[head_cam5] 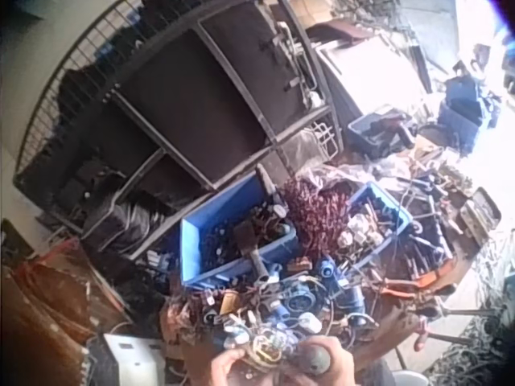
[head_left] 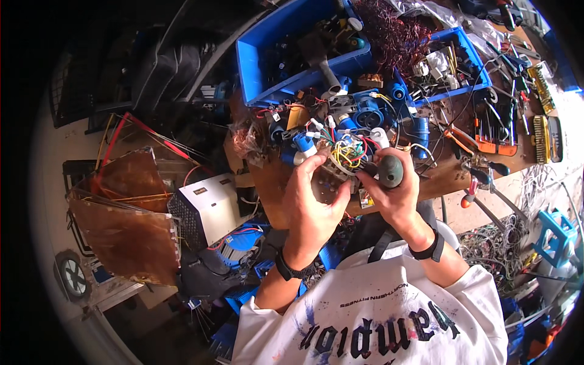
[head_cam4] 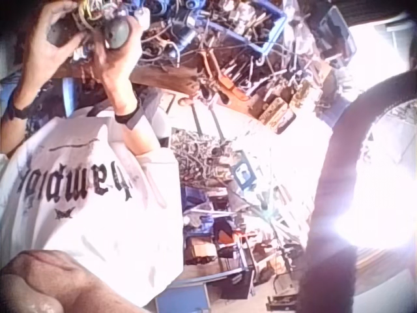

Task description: The person disassembles a small electronic component with wires using a screwdriver and pliers. They remove screws, separate parts, and strip wire insulation while working at a cluttered workbench.

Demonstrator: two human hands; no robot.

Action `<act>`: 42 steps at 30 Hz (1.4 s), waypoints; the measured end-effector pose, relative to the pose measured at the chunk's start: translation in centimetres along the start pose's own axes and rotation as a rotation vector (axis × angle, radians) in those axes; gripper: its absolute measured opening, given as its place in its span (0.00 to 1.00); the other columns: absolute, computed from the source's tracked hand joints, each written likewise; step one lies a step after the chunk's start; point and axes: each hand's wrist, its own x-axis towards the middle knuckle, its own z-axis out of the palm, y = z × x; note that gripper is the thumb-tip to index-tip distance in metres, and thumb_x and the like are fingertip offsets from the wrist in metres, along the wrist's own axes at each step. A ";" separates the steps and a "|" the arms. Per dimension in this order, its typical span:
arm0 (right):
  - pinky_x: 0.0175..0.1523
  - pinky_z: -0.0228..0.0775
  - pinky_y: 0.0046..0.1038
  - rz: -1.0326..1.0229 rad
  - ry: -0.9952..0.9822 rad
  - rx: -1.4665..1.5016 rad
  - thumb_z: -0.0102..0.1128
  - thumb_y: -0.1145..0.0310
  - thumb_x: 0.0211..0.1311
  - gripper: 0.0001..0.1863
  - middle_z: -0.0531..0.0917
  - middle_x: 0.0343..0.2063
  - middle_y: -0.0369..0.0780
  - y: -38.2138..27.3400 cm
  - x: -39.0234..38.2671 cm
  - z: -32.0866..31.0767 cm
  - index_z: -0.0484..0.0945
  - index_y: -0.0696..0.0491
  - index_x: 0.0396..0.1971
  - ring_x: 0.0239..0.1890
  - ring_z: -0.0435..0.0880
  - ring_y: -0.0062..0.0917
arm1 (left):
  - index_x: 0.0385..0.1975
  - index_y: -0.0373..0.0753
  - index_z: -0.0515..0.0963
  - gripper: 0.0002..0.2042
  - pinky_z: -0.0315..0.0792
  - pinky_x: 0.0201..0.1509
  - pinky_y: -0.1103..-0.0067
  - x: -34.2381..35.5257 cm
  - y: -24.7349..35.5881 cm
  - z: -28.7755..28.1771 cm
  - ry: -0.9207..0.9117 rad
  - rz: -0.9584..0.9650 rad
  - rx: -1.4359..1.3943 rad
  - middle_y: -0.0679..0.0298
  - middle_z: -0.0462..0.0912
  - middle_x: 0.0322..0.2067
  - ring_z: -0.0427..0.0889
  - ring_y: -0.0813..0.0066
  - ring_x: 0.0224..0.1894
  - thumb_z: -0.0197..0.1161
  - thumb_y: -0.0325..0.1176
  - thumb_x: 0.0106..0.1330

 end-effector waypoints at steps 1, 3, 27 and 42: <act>0.40 0.75 0.27 0.018 0.022 0.019 0.75 0.72 0.47 0.24 0.81 0.33 0.42 0.1 0.0 0.0 0.72 0.55 0.43 0.33 0.82 0.27 | 0.51 0.35 0.69 0.28 0.75 0.50 0.70 0.0 0.3 0.0 0.003 0.016 0.015 0.52 0.80 0.45 0.81 0.58 0.47 0.72 0.25 0.49; 0.39 0.74 0.24 0.053 0.062 0.074 0.73 0.75 0.48 0.23 0.80 0.32 0.39 -0.1 0.2 0.1 0.72 0.55 0.43 0.32 0.80 0.20 | 0.52 0.34 0.69 0.28 0.74 0.52 0.70 0.1 0.5 0.0 -0.013 0.011 0.020 0.52 0.79 0.45 0.80 0.57 0.48 0.72 0.24 0.49; 0.38 0.76 0.33 0.046 -0.051 -0.160 0.76 0.66 0.44 0.23 0.82 0.32 0.47 -2.3 1.5 -0.4 0.76 0.56 0.40 0.33 0.84 0.41 | 0.54 0.37 0.68 0.31 0.67 0.45 0.66 1.4 1.5 -0.1 -0.224 -0.096 0.274 0.56 0.78 0.40 0.76 0.58 0.44 0.71 0.28 0.46; 0.36 0.77 0.30 0.162 0.015 -0.084 0.73 0.67 0.50 0.20 0.84 0.30 0.46 -2.7 0.2 0.0 0.75 0.55 0.41 0.32 0.86 0.35 | 0.59 0.37 0.61 0.37 0.66 0.46 0.65 1.1 2.7 0.7 -0.155 0.014 0.398 0.59 0.78 0.46 0.76 0.60 0.46 0.71 0.25 0.46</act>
